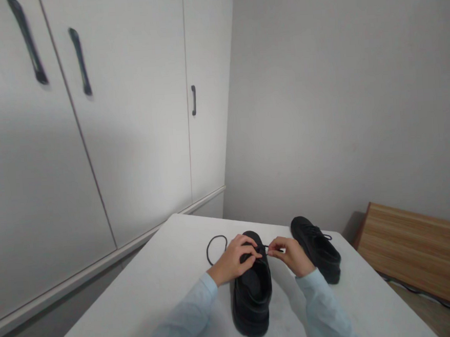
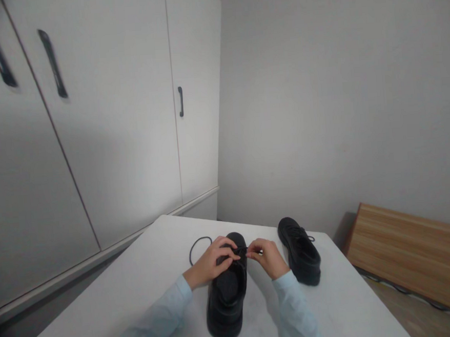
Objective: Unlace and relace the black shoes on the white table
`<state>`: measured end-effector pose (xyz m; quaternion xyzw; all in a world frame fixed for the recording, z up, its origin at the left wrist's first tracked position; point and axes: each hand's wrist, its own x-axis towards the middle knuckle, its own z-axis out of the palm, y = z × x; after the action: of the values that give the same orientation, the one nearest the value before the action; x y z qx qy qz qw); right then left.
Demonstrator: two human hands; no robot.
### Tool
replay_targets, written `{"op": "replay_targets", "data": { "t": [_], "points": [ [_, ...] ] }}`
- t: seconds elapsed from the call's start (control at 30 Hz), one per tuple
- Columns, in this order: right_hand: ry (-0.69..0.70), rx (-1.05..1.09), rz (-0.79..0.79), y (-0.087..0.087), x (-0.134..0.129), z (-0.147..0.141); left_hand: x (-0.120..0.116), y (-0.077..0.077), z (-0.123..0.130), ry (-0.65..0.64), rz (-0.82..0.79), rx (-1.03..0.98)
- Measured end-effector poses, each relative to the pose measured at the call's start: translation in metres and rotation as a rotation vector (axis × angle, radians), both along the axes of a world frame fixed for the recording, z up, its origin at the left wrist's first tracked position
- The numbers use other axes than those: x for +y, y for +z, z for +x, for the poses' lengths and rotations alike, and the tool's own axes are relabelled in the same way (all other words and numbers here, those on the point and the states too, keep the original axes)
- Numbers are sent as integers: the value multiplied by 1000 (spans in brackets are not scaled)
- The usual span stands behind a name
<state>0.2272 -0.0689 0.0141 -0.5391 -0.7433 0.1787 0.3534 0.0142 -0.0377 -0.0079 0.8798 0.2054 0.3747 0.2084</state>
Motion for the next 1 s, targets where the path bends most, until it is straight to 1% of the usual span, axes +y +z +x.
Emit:
{"op": "replay_targets", "data": {
  "t": [0.07, 0.13, 0.23, 0.3, 0.47, 0.53, 0.63, 0.8, 1.0],
  "points": [
    [-12, -25, 47, -1, 0, 1, 0, 0, 1, 0, -3, -12],
    [-3, -36, 62, -2, 0, 2, 1, 0, 1, 2, -13, -22],
    [6, -42, 39, -3, 0, 0, 1, 0, 2, 13, -47, -33],
    [-13, -58, 20, -3, 0, -1, 1, 0, 4, 31, -72, -39],
    [-69, -76, -46, -3, 2, -2, 0, -2, 8, 116, -131, -73],
    [-79, -59, -61, -3, 2, -2, 1, -4, 9, 137, -140, -60],
    [-82, -7, -60, -4, 3, -4, 3, -7, 9, 136, -143, -25],
    [-30, 88, -77, -7, 4, -7, 5, -11, 11, 117, -154, -5],
    [-10, 143, -68, -8, 4, -10, 1, -11, 18, 172, -194, -29]
  ]
}}
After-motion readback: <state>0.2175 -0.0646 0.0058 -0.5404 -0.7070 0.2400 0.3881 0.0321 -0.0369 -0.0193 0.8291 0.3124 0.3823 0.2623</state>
